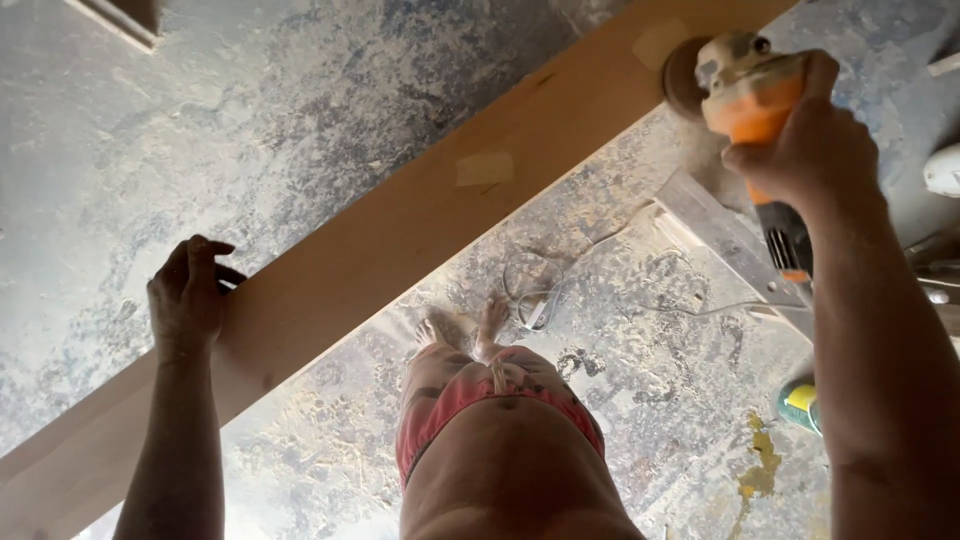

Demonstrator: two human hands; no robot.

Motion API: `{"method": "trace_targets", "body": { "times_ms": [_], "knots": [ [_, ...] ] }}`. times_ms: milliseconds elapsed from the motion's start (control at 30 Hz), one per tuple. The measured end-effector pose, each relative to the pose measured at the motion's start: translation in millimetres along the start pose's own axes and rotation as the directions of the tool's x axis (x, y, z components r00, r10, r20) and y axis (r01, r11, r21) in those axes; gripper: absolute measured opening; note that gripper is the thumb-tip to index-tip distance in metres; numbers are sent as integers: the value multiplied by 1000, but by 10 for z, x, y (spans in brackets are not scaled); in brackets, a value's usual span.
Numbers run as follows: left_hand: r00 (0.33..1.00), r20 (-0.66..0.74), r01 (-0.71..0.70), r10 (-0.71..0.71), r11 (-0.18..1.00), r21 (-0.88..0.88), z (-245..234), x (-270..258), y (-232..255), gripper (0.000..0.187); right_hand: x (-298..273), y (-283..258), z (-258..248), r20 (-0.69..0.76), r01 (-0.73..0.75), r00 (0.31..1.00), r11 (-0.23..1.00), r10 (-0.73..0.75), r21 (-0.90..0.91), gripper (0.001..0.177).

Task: Sanding a long wooden board using a power angle grinder with a sanding disc.

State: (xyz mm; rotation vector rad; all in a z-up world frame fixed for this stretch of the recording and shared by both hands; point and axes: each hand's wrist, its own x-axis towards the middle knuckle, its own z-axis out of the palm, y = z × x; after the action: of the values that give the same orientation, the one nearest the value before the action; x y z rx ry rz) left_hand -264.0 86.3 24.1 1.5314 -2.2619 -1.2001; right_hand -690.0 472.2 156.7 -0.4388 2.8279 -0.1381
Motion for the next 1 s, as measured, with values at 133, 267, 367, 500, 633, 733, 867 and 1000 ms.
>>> {"method": "trace_targets", "body": {
  "times_ms": [133,267,367,500,633,733,867,1000],
  "knots": [
    [1000,12,-19,20,998,-60,19,22,-106,50,139,43,-2,-56,-83,995,996,81,-22,77],
    [1000,5,-26,27,994,-111,40,11,-144,41,-377,-477,-51,43,-4,999,990,-2,138,80],
    [999,3,-49,50,991,-122,36,-6,-155,39,-812,-826,101,126,84,987,992,-96,94,85],
    [999,29,-23,26,994,-103,3,-29,14,44,-1164,-934,749,223,402,897,914,-382,-51,88],
    [997,53,-43,52,985,-169,-4,-2,-154,36,-1575,-1366,994,164,629,771,776,-615,-43,98],
    [996,45,-66,75,983,-173,-17,-56,-150,39,-1621,-1482,1024,57,698,707,682,-705,-216,108],
    [992,22,-122,125,986,-112,-11,-108,-147,44,-1388,-1318,918,84,678,735,733,-673,-56,99],
    [985,12,-172,174,979,-107,-10,-83,-195,44,-1160,-1161,730,138,554,825,833,-548,-7,99]
  ]
}}
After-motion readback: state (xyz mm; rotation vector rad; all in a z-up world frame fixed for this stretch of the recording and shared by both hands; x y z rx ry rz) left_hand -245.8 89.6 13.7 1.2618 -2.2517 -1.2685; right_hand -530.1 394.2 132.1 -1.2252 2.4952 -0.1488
